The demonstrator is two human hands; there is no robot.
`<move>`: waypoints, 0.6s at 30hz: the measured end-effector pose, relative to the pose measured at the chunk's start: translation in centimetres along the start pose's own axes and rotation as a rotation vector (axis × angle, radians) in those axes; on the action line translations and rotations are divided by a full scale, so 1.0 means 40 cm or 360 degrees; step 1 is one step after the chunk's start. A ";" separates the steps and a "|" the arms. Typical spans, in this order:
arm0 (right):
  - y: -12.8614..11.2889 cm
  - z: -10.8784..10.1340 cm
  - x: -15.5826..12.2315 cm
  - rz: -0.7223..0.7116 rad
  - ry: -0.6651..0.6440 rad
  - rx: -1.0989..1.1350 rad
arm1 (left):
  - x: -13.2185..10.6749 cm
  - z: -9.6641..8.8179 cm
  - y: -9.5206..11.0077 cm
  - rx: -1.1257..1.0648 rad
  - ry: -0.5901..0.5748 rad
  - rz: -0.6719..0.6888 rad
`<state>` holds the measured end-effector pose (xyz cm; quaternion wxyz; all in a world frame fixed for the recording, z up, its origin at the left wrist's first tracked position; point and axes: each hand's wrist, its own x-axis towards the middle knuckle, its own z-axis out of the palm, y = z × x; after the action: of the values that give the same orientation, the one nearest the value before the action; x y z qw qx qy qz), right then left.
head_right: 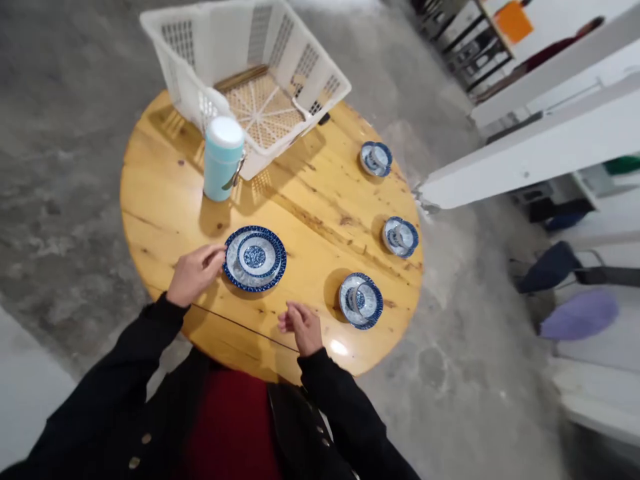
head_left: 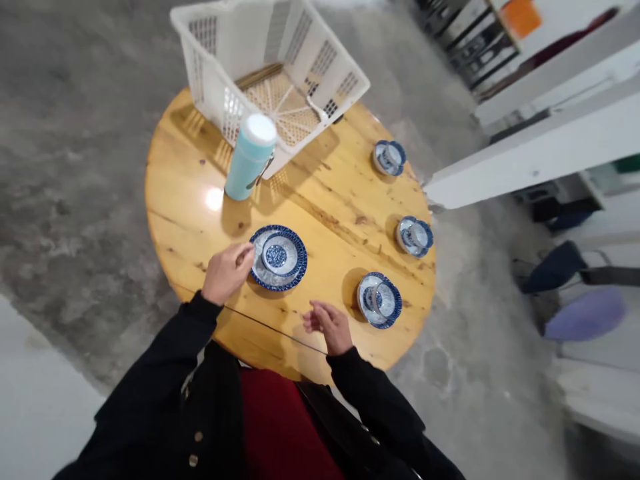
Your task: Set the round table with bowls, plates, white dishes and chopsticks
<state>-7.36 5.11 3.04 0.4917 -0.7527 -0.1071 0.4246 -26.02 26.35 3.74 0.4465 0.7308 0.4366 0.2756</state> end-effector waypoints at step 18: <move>0.199 -0.168 -0.182 0.0294 0.0094 0.0431 | -0.391 0.218 0.057 0.0219 -0.0681 0.0025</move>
<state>-8.90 -7.41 1.35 0.5505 -0.6983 0.0351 0.4563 -25.52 8.45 1.66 0.4757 0.8048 0.3440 0.0874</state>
